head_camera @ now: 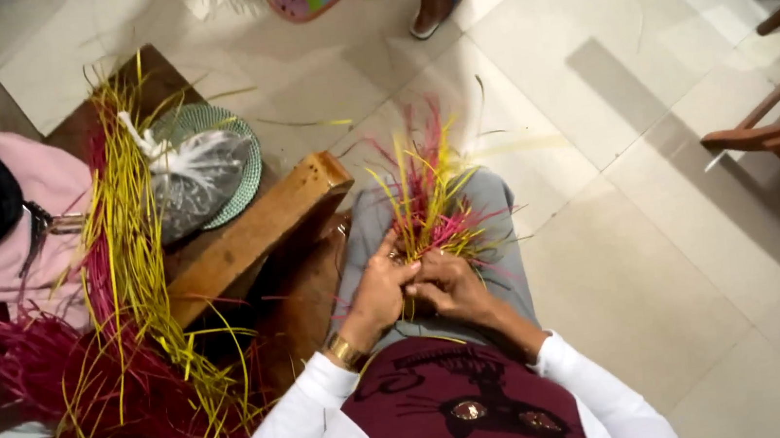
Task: A person is shown from an overhead perspective weaving together thin, colorful strands of material to create a circular base.
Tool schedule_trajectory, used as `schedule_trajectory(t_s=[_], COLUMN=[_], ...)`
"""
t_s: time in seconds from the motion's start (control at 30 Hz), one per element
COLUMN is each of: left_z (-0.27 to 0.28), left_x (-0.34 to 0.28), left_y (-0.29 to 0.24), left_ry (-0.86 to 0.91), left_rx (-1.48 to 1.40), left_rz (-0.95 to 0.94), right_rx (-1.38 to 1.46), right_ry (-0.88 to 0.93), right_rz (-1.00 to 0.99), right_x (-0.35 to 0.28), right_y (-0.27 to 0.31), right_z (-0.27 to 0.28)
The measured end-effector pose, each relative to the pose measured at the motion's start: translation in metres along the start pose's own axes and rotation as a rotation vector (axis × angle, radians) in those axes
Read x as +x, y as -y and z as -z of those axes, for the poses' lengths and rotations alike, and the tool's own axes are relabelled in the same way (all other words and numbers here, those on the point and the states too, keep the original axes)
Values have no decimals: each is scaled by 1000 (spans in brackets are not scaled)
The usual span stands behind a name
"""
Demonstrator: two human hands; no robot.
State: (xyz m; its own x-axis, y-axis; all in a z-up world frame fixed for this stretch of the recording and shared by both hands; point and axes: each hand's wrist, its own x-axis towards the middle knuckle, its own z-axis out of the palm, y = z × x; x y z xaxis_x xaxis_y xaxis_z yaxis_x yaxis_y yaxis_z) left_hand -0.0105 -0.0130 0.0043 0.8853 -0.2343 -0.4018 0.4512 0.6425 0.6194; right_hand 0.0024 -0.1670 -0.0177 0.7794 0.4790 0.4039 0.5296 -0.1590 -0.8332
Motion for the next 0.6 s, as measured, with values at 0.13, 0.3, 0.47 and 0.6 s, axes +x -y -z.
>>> schedule_trajectory(t_s=[0.13,0.3,0.47,0.6], left_z=[16,35,89,74], left_x=[-1,12,56,46], left_y=[20,27,43,37], left_ry=[-190,-513,-507,-638], left_rx=[1035,741,165,250], left_rz=[-725,-535,-202,-351], right_rx=[83,110,99,29], right_ry=[-6,25,37,-49], right_rz=[13,63,-57,-57], right_x=[-3,9,21,36], right_y=[-4,0,-1,-10], right_z=[-7,-15,-15,-27])
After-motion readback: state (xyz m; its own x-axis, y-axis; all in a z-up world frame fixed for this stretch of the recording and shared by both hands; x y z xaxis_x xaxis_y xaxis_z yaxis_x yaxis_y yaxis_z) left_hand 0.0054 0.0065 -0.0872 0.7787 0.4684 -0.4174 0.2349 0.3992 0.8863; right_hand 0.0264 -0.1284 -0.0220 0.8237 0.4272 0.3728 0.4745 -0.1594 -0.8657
